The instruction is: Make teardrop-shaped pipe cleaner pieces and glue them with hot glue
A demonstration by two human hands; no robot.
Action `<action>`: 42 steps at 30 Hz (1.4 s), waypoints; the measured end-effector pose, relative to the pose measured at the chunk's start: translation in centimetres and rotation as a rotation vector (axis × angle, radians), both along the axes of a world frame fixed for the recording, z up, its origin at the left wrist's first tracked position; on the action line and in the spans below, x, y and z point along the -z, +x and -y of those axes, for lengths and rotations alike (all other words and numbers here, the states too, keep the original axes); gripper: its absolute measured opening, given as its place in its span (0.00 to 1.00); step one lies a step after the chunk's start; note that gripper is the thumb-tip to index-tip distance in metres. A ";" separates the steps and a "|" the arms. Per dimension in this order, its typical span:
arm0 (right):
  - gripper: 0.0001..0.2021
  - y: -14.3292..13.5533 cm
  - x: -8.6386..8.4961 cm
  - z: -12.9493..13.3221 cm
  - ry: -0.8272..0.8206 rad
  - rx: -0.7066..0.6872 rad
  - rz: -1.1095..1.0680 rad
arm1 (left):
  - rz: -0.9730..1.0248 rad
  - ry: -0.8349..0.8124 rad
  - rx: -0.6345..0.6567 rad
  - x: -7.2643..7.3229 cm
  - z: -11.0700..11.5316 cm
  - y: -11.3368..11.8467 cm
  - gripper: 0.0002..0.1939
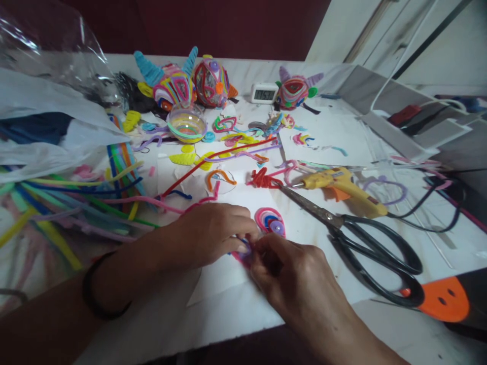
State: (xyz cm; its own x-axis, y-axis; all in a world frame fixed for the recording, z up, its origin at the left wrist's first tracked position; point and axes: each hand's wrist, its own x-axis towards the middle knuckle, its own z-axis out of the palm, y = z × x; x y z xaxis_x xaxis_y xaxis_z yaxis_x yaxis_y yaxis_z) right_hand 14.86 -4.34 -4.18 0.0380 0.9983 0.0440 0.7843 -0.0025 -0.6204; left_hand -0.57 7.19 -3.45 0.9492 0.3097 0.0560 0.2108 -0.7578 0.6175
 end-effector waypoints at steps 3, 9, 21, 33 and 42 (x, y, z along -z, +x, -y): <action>0.08 0.1 0.3 0.3 0.076 -0.011 -0.039 | -0.007 -0.019 -0.026 0.0 0.1 0.0 0.05; 0.07 0.6 0.7 1.1 0.217 -0.060 -0.116 | 0.020 -0.069 -0.038 0.0 0.0 -0.2 0.04; 0.06 1.0 1.1 1.7 0.266 -0.107 -0.098 | 0.029 -0.043 -0.009 -1.2 -0.9 -2.2 0.10; 0.05 1.3 0.7 1.8 0.229 -0.181 -0.081 | 0.010 -0.008 0.095 0.1 -0.9 -2.3 0.11; 0.07 1.4 1.5 2.2 0.307 -0.252 -0.001 | 0.011 -0.043 0.058 -0.2 -0.5 -2.0 0.10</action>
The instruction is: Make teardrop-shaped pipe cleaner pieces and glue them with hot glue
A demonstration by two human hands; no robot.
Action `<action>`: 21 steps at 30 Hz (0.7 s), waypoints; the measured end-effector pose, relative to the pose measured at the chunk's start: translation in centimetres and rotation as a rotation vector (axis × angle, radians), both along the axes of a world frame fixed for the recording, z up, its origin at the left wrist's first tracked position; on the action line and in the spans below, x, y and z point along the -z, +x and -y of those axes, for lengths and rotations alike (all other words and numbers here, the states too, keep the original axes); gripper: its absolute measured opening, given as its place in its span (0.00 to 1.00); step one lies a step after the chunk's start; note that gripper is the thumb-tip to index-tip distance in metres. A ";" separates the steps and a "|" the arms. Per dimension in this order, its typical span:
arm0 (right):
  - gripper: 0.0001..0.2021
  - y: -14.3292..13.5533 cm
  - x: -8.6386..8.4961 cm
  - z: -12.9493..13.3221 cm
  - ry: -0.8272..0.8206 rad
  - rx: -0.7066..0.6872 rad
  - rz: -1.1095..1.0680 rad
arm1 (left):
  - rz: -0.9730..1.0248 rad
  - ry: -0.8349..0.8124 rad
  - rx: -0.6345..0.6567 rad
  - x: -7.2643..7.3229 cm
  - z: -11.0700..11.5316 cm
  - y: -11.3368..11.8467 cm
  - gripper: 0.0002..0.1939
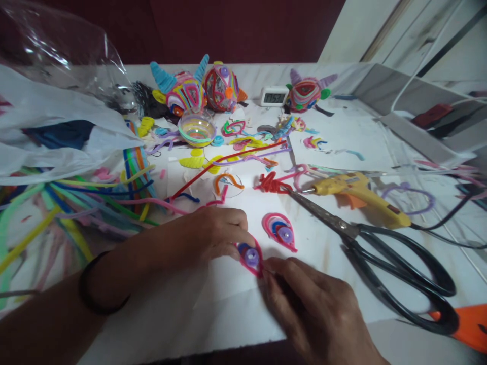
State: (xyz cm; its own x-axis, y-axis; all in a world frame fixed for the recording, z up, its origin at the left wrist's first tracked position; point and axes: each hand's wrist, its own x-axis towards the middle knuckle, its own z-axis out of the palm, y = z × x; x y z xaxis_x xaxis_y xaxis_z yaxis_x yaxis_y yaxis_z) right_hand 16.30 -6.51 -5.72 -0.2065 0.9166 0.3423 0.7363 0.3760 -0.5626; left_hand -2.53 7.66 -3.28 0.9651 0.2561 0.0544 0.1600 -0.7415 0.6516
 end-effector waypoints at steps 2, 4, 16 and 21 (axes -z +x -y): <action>0.06 0.0 0.2 0.0 0.008 0.002 -0.001 | 0.004 0.006 -0.016 -0.1 0.0 0.1 0.10; 0.06 0.0 0.3 0.0 0.009 0.008 -0.002 | 0.000 0.010 -0.032 -0.1 -0.1 0.1 0.09; 0.05 0.1 0.7 -0.1 0.104 -0.002 -0.017 | -0.159 0.164 -0.074 -1.6 0.8 1.9 0.13; 0.05 0.1 0.8 0.1 0.094 -0.022 -0.030 | -0.273 0.217 -0.063 -2.3 0.9 2.4 0.11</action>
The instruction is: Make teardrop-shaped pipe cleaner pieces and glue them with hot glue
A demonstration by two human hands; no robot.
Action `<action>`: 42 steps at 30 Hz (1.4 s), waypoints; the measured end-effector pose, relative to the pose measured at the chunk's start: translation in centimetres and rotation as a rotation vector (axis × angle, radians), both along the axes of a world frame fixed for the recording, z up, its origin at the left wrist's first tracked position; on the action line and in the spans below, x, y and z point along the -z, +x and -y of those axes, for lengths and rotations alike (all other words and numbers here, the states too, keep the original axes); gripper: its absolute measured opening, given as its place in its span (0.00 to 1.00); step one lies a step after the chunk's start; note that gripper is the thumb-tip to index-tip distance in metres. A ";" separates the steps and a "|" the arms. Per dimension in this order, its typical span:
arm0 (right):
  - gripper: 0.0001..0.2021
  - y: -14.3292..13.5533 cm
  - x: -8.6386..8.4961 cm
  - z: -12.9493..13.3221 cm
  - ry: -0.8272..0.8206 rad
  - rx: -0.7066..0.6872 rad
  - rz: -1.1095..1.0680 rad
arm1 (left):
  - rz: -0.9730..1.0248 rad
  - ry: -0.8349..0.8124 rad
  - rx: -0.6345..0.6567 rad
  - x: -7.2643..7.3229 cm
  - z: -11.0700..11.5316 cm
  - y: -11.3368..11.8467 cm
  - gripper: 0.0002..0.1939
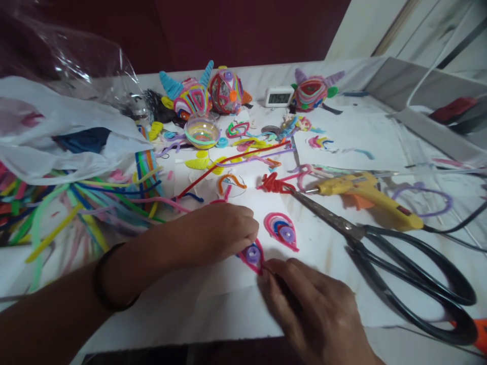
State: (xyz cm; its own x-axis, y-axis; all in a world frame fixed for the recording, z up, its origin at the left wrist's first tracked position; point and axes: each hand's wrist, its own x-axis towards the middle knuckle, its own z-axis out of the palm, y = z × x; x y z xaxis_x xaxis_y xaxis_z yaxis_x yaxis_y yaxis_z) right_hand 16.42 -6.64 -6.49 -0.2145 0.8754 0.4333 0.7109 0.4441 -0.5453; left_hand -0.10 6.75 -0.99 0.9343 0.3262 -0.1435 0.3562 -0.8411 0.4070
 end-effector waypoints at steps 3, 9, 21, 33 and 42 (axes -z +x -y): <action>0.05 -0.1 -0.1 0.0 0.022 0.000 -0.010 | -0.033 0.037 0.013 -0.1 0.0 0.2 0.10; 0.06 -0.2 0.1 -0.3 0.105 -0.026 0.006 | -0.114 0.069 -0.059 -0.3 0.2 0.6 0.09; 0.07 -0.3 0.5 -0.3 0.117 -0.023 0.037 | -0.033 0.029 -0.221 0.6 1.1 0.5 0.08; 0.09 -0.1 -0.5 -0.5 0.065 0.014 -0.003 | 0.026 0.005 -0.368 1.4 1.5 0.6 0.06; 0.11 -0.8 -1.2 -1.6 0.032 0.147 0.047 | 0.032 -0.103 -0.500 1.1 1.8 0.7 0.05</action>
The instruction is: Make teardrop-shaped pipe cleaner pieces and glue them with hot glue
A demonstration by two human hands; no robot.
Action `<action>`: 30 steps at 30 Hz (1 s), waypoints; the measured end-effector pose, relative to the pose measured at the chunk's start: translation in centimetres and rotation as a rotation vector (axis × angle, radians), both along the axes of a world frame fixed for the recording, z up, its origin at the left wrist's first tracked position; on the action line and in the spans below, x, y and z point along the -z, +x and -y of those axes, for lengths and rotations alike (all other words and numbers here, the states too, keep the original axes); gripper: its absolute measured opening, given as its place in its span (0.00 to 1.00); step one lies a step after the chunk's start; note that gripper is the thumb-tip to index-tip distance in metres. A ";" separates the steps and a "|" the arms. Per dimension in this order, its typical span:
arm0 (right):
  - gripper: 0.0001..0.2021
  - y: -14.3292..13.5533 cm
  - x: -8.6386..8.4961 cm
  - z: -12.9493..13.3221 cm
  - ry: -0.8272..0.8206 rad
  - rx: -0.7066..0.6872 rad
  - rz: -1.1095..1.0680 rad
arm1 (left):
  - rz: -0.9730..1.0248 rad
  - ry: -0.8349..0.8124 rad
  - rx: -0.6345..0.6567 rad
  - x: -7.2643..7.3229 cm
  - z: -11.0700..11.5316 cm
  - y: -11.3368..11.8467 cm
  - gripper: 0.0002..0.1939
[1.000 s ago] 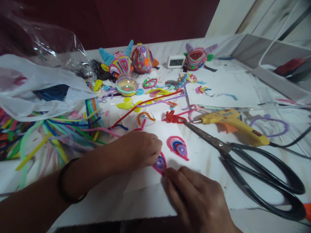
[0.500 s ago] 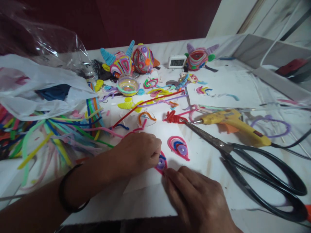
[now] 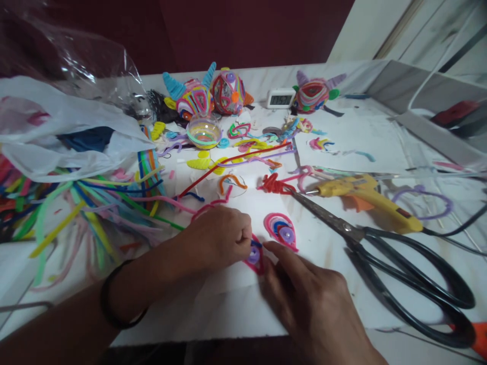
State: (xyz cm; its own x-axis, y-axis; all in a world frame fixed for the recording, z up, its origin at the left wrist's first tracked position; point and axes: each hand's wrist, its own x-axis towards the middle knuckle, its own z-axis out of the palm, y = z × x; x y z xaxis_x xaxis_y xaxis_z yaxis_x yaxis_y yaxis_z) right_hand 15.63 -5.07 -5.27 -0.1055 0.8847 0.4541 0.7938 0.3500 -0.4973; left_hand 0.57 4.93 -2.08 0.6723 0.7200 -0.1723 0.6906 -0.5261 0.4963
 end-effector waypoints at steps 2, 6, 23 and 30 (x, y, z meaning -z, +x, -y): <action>0.11 -0.1 -0.1 -0.1 -0.007 0.014 0.031 | 0.021 0.003 -0.005 0.2 0.0 -0.1 0.05; 0.11 -0.3 -0.2 -0.2 -0.013 0.027 0.116 | 0.058 0.030 -0.005 0.7 0.0 -0.3 0.05; 0.09 -0.2 1.2 0.1 0.000 0.067 0.029 | 0.216 0.008 0.469 0.6 -2.1 -3.2 0.11; 0.08 -0.1 1.1 0.2 0.003 0.056 0.026 | 0.243 0.134 0.536 1.1 -2.0 -3.3 0.09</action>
